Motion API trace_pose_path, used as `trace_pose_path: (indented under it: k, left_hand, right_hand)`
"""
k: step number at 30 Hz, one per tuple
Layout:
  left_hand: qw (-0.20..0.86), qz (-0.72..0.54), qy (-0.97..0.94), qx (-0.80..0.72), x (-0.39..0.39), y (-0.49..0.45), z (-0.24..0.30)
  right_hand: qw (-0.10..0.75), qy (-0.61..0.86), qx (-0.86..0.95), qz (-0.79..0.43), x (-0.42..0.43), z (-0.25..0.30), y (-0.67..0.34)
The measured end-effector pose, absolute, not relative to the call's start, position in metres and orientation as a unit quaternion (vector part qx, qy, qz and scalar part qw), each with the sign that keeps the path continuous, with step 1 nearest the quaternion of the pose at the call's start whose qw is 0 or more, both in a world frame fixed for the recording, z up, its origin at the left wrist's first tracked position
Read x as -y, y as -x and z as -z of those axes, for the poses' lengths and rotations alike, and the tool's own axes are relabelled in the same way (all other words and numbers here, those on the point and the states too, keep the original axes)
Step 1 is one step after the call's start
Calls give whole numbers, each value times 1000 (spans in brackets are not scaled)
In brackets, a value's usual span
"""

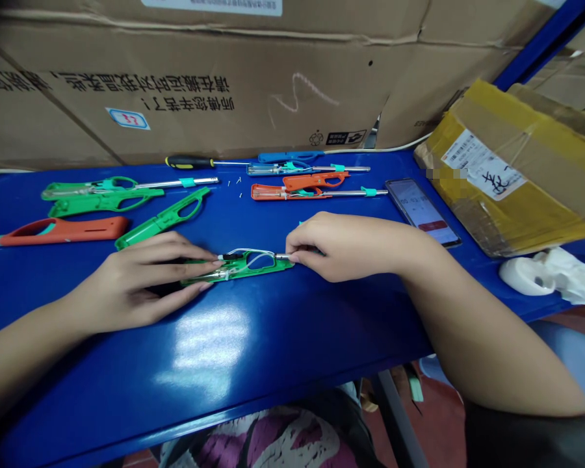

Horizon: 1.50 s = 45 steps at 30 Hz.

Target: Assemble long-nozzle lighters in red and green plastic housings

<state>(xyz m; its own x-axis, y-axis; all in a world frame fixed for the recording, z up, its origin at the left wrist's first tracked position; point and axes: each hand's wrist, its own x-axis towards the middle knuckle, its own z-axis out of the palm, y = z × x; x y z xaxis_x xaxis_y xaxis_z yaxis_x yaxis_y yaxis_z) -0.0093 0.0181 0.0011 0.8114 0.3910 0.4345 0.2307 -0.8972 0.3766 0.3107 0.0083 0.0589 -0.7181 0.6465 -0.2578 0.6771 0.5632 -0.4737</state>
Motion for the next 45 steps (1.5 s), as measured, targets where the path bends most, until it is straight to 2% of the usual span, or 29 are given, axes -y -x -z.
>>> trace_pose_path:
  k: [18,26,36,45]
  left_hand:
    - [141,-261,-938,-180,-18,9,1]
    - [77,-340,-892,-289,2,-12,-12]
    - [3,-232,-941,-245,2,-56,-18]
    - [1,-248,-941,-229,-5,-59,-14]
  right_hand:
    - [4,-354,-893,277,-6,-62,-310]
    - [-21,-348,-892,288,-2,-63,-303]
    - [-13,-357,-883,304,-4,-59,-301]
    - [-18,-354,-889,290,-5,-59,-298]
